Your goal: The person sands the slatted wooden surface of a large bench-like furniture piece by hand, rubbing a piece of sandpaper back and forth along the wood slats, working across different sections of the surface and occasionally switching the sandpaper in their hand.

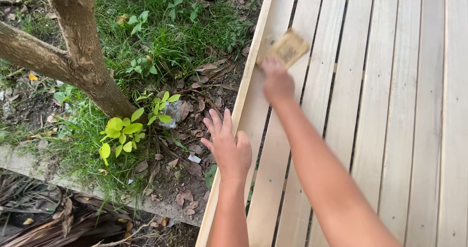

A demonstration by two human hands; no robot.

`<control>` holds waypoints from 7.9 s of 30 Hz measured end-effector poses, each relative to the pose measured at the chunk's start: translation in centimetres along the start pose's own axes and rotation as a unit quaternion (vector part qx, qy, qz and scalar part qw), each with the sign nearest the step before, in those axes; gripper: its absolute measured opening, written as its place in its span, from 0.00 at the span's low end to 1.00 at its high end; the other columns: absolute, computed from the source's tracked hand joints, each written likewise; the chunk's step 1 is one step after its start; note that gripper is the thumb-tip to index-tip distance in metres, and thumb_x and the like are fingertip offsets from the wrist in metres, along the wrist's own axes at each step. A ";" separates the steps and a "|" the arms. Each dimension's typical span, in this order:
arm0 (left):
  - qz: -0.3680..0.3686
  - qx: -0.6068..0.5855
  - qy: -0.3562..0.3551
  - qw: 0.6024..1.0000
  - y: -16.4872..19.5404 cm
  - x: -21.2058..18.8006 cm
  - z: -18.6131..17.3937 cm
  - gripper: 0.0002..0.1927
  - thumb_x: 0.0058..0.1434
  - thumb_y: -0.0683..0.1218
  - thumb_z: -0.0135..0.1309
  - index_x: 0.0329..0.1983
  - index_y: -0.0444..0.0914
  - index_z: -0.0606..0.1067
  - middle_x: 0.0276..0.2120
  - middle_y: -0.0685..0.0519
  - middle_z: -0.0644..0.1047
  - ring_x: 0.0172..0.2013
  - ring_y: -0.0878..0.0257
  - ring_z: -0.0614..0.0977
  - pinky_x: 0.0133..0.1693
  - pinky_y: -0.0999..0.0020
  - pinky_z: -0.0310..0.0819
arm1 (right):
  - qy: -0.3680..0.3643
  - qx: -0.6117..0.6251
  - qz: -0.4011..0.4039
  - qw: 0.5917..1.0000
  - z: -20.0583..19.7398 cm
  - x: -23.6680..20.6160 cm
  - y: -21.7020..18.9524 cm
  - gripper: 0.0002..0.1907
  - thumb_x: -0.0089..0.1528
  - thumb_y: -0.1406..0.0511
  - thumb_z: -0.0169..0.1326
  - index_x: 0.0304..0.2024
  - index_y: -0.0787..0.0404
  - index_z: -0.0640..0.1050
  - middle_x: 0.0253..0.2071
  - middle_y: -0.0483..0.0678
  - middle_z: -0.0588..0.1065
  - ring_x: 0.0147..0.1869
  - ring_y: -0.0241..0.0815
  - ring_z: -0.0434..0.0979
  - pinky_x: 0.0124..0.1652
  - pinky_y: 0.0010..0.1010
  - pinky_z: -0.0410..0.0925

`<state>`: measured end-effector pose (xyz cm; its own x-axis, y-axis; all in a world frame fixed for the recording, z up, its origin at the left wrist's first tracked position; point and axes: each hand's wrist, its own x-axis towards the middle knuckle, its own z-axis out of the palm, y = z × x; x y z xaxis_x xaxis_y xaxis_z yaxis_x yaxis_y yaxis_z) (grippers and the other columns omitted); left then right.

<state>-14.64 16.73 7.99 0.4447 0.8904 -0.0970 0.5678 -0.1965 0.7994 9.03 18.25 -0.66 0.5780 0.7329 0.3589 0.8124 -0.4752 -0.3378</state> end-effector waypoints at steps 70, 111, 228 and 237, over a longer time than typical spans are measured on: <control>0.073 0.012 -0.005 0.997 1.2 -1.0 1.9 0.40 0.53 0.37 0.43 0.73 0.32 0.59 0.75 0.38 0.51 0.75 0.41 0.44 0.67 0.32 0.26 | -0.088 0.042 -0.018 0.995 -10.9 -21.3 -7.1 0.32 0.51 0.80 0.44 0.59 0.68 0.72 0.61 0.62 0.72 0.62 0.60 0.75 0.51 0.43 0.73; 0.146 0.102 0.002 0.984 1.7 4.8 8.2 0.07 0.55 0.37 0.56 0.38 0.35 0.75 0.37 0.41 0.79 0.41 0.40 0.81 0.42 0.47 0.74 | -0.043 -0.037 0.175 0.983 -10.0 -17.8 -2.2 0.34 0.61 0.52 0.51 0.70 0.49 0.66 0.75 0.48 0.58 0.80 0.52 0.50 0.72 0.53 0.45; 0.295 0.128 0.002 0.947 -0.9 4.3 7.6 0.20 0.56 0.34 0.50 0.50 0.35 0.82 0.35 0.41 0.81 0.38 0.42 0.80 0.43 0.50 0.74 | -0.105 -0.020 0.203 0.973 -11.3 -16.9 -3.5 0.36 0.62 0.52 0.48 0.72 0.51 0.61 0.76 0.50 0.52 0.80 0.54 0.46 0.71 0.54 0.43; 0.312 0.143 -0.001 0.939 -1.3 5.2 8.0 0.17 0.61 0.35 0.51 0.51 0.37 0.82 0.33 0.41 0.80 0.37 0.42 0.80 0.49 0.48 0.74 | -0.113 -0.026 0.201 0.973 -11.6 -16.8 -3.6 0.36 0.63 0.52 0.47 0.72 0.52 0.61 0.77 0.50 0.52 0.80 0.54 0.46 0.72 0.53 0.43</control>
<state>-7.47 18.31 1.71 0.7541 0.5646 0.3356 0.3589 -0.7821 0.5094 -2.73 2.04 4.65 0.8226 0.5686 0.0048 0.5308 -0.7647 -0.3653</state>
